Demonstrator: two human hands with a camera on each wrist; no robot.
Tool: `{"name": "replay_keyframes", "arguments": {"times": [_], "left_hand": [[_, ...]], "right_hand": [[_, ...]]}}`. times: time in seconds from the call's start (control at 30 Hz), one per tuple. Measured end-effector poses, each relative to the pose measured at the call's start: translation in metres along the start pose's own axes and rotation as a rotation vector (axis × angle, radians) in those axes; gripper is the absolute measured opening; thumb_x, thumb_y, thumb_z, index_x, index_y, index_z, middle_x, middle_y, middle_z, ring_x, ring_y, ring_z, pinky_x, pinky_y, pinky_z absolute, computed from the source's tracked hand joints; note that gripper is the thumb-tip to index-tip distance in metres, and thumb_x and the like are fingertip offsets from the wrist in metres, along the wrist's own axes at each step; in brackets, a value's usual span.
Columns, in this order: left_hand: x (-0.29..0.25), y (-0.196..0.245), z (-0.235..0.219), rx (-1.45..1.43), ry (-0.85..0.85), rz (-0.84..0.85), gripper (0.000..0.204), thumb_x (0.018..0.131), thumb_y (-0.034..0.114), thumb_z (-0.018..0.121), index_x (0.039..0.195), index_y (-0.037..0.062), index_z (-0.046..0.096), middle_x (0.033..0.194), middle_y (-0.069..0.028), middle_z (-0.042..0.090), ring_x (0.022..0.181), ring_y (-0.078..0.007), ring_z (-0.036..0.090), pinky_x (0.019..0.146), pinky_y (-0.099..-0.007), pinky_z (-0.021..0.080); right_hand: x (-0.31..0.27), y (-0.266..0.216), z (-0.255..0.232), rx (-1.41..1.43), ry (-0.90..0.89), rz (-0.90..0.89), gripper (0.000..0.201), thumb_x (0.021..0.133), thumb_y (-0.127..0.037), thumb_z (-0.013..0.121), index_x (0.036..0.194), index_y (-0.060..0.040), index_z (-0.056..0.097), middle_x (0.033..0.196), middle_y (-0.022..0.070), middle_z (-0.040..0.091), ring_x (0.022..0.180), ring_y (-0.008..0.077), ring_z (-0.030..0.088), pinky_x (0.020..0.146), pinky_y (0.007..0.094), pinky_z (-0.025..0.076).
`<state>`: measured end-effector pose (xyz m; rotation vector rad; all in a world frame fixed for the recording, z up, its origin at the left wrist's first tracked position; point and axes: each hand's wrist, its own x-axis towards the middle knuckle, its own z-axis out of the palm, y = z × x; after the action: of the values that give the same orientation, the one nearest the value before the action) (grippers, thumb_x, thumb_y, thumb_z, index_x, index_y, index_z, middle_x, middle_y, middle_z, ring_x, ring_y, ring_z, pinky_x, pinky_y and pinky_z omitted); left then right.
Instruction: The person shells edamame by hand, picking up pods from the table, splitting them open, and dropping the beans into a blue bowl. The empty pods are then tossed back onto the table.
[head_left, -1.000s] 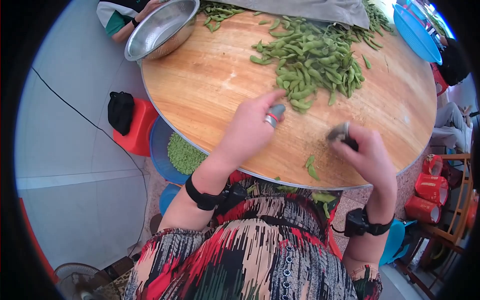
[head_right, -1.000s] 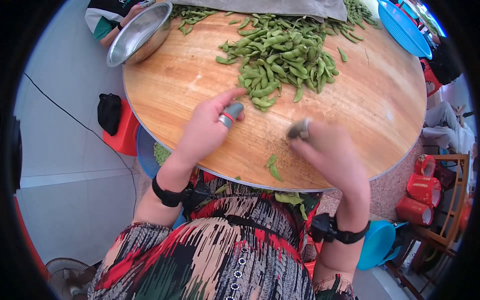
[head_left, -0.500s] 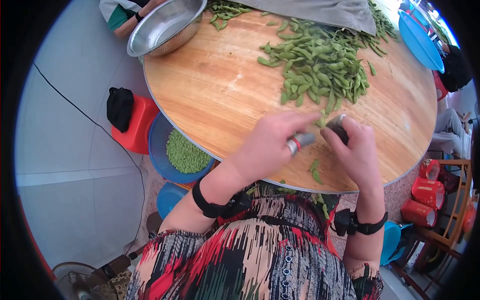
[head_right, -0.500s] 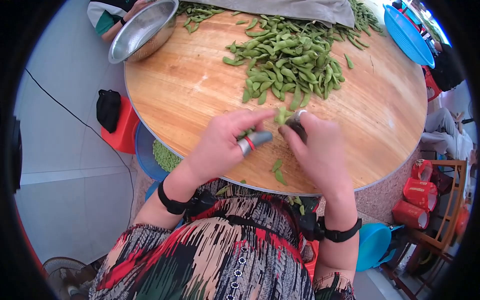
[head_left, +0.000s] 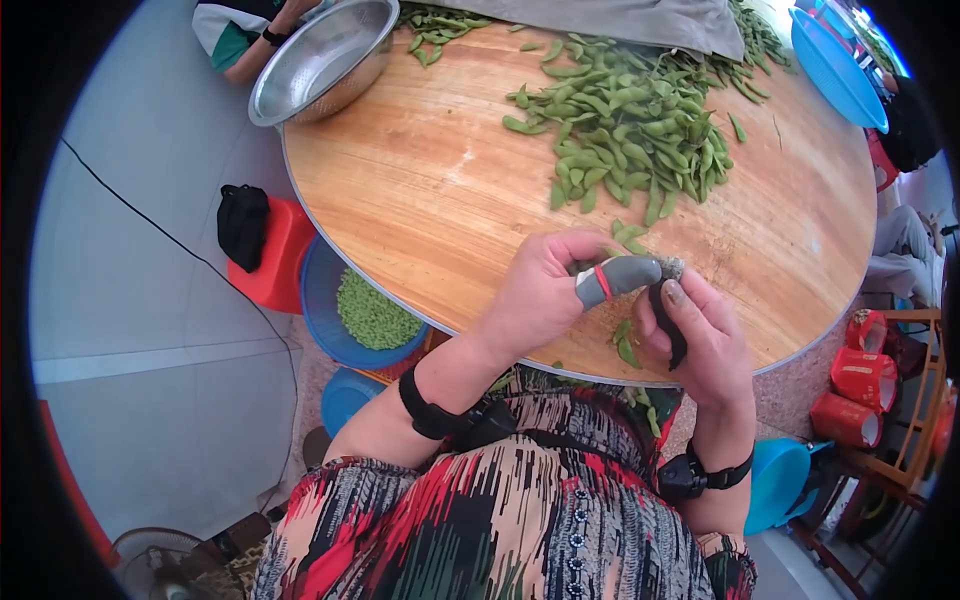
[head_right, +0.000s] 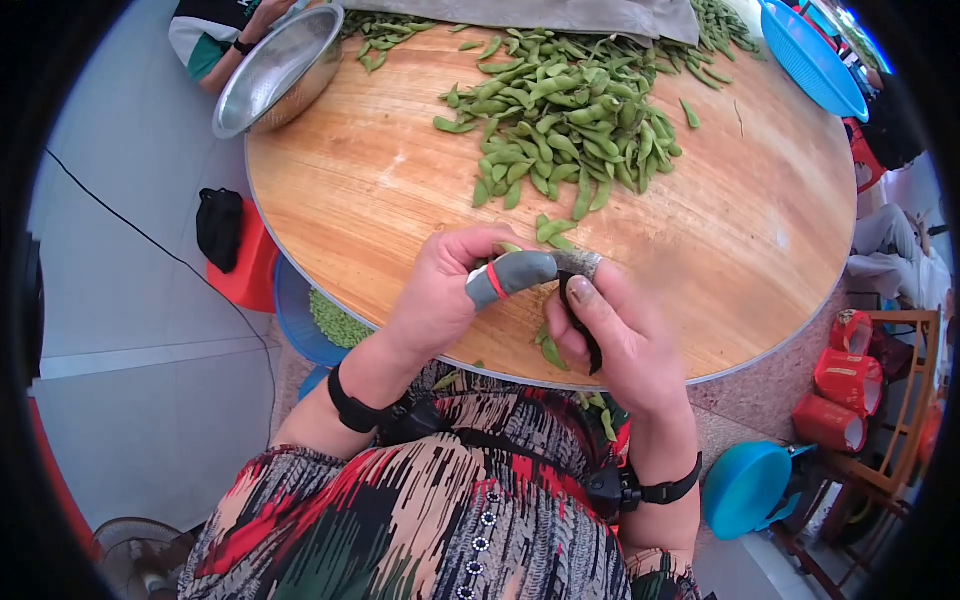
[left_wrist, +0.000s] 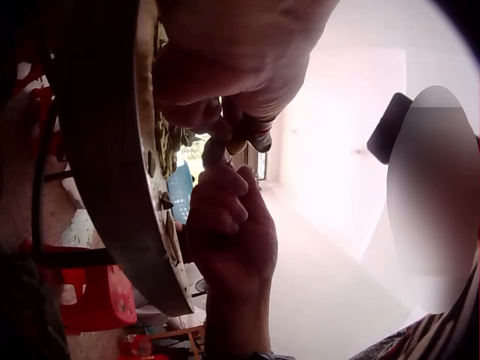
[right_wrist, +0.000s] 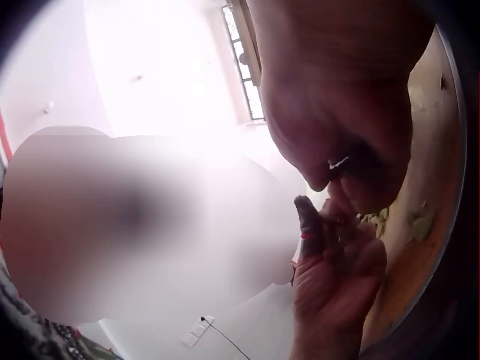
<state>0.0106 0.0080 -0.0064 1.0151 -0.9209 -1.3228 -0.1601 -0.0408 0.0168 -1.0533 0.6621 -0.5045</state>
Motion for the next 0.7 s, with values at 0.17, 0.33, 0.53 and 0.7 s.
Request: {"name": "replay_keyframes", "arguments": {"times": [0.17, 0.33, 0.53, 0.7], "left_hand": [[0.001, -0.005, 0.002, 0.052, 0.063, 0.116, 0.013, 0.082, 0.012, 0.063, 0.09, 0.0026, 0.067, 0.089, -0.0014, 0.06, 0.083, -0.0084, 0.054, 0.076, -0.0234, 0.042], [0.001, -0.009, 0.007, -0.014, 0.084, 0.073, 0.012, 0.081, 0.01, 0.063, 0.089, 0.0026, 0.067, 0.088, -0.0007, 0.06, 0.081, -0.0081, 0.054, 0.075, -0.0225, 0.042], [0.003, -0.013, 0.008, -0.072, 0.09, 0.058, 0.01, 0.081, 0.009, 0.062, 0.088, 0.0033, 0.066, 0.086, 0.0005, 0.06, 0.08, -0.0068, 0.054, 0.073, -0.0217, 0.042], [0.003, -0.013, 0.006, 0.068, 0.087, 0.08, 0.01, 0.082, 0.009, 0.061, 0.088, 0.003, 0.066, 0.086, -0.0007, 0.06, 0.08, -0.007, 0.054, 0.072, -0.0216, 0.043]], "right_hand": [[-0.001, 0.0, 0.002, 0.132, -0.074, 0.047, 0.023, 0.095, -0.02, 0.041, 0.102, -0.0007, 0.05, 0.07, -0.0005, 0.049, 0.054, 0.0038, 0.037, 0.047, 0.0184, 0.03], [0.0, -0.002, 0.003, 0.077, -0.071, 0.088, 0.021, 0.095, -0.019, 0.041, 0.097, -0.0015, 0.051, 0.069, -0.0009, 0.05, 0.052, 0.0032, 0.037, 0.045, 0.0174, 0.029], [0.0, 0.003, 0.002, 0.189, -0.101, 0.073, 0.021, 0.095, -0.018, 0.041, 0.104, -0.0019, 0.051, 0.069, -0.0016, 0.05, 0.05, 0.0024, 0.037, 0.043, 0.0165, 0.028], [0.003, 0.011, -0.003, 0.247, -0.116, 0.091, 0.023, 0.095, -0.018, 0.041, 0.11, -0.0031, 0.05, 0.069, -0.0015, 0.05, 0.047, 0.002, 0.034, 0.04, 0.0161, 0.026]]}}
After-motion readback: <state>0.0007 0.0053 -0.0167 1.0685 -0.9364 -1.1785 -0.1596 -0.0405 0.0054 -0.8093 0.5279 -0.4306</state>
